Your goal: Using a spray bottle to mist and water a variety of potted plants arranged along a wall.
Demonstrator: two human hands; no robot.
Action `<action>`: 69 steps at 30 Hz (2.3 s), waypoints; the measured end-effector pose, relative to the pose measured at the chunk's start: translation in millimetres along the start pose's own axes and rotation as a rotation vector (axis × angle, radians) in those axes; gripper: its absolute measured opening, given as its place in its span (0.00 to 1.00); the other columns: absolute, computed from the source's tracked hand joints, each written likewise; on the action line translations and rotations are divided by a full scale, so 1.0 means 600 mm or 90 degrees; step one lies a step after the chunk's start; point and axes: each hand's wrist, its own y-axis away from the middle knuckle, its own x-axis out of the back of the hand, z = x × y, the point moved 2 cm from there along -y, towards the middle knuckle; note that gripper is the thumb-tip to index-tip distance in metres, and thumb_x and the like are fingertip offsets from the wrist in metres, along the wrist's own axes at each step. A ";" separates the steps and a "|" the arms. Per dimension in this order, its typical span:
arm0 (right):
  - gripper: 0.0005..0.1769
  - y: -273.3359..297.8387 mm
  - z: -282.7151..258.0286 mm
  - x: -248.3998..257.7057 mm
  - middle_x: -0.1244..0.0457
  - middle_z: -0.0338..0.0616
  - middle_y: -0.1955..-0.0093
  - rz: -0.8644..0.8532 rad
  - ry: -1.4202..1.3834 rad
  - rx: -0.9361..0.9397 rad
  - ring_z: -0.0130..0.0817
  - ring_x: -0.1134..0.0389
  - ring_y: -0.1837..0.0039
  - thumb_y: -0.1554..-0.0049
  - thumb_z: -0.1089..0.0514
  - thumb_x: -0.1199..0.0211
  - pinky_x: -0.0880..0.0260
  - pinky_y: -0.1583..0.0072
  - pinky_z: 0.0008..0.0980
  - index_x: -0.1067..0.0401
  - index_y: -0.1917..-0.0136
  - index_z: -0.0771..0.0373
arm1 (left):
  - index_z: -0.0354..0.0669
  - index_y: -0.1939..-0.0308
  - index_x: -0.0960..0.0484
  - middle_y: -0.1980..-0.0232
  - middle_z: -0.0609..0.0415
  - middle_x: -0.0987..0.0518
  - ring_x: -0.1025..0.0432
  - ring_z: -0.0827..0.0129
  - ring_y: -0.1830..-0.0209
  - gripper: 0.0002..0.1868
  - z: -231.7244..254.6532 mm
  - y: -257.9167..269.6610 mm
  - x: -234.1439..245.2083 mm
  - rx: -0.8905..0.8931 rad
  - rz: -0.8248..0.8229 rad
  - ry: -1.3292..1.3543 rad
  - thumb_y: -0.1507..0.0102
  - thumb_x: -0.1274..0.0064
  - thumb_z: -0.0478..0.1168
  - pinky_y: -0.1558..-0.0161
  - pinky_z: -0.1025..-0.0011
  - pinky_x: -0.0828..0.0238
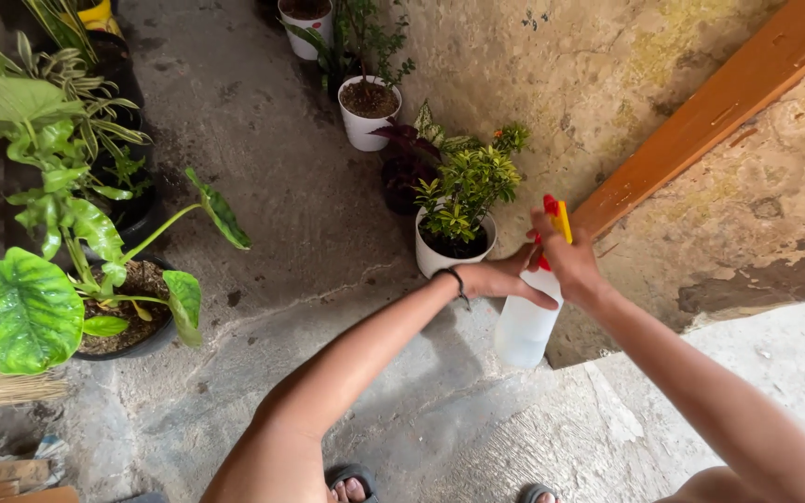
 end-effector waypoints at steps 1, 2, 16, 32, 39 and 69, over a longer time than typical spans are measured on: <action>0.26 0.001 0.009 -0.003 0.35 0.45 0.75 -0.001 -0.003 0.001 0.38 0.33 0.71 0.38 0.37 0.41 0.40 0.49 0.30 0.24 0.60 0.62 | 0.34 0.31 0.48 0.33 0.31 0.40 0.52 0.34 0.22 0.60 0.018 0.024 -0.013 0.002 0.001 -0.003 0.53 0.30 0.63 0.26 0.38 0.49; 0.21 0.001 0.018 -0.005 0.36 0.44 0.76 0.006 -0.017 0.017 0.37 0.35 0.72 0.40 0.44 0.37 0.39 0.48 0.27 0.25 0.65 0.63 | 0.38 0.40 0.44 0.41 0.41 0.40 0.48 0.42 0.27 0.49 0.039 0.048 -0.025 -0.049 0.047 -0.020 0.51 0.32 0.60 0.27 0.42 0.48; 0.34 -0.002 0.090 -0.044 0.40 0.48 0.56 0.059 -0.018 0.020 0.44 0.30 0.53 0.56 0.63 0.26 0.29 0.48 0.43 0.40 0.41 0.69 | 0.58 0.33 0.32 0.36 0.52 0.22 0.31 0.59 0.32 0.39 -0.142 -0.058 -0.035 0.094 0.248 -0.043 0.43 0.40 0.65 0.35 0.55 0.33; 0.62 0.069 0.092 -0.086 0.50 0.69 0.29 -0.287 0.070 -0.091 0.64 0.40 0.29 0.53 0.22 0.30 0.33 0.33 0.58 0.44 0.26 0.71 | 0.47 0.44 0.19 0.56 0.55 0.21 0.26 0.64 0.52 0.29 -0.304 0.029 0.046 0.138 0.431 0.096 0.47 0.43 0.53 0.47 0.62 0.32; 0.65 0.119 0.117 -0.122 0.57 0.67 0.22 -0.472 0.052 -0.263 0.68 0.49 0.21 0.51 0.18 0.38 0.47 0.24 0.67 0.55 0.20 0.64 | 0.48 0.57 0.13 0.62 0.53 0.15 0.22 0.65 0.59 0.17 -0.256 0.095 0.103 0.117 0.508 0.161 0.48 0.40 0.48 0.50 0.69 0.28; 0.57 0.156 0.190 -0.198 0.44 0.58 0.33 -0.419 -0.178 -0.345 0.53 0.41 0.29 0.52 0.32 0.23 0.31 0.34 0.45 0.50 0.26 0.61 | 0.43 0.60 0.18 0.66 0.50 0.13 0.19 0.59 0.71 0.18 -0.232 0.097 0.134 0.254 0.439 0.188 0.51 0.46 0.44 0.65 0.63 0.20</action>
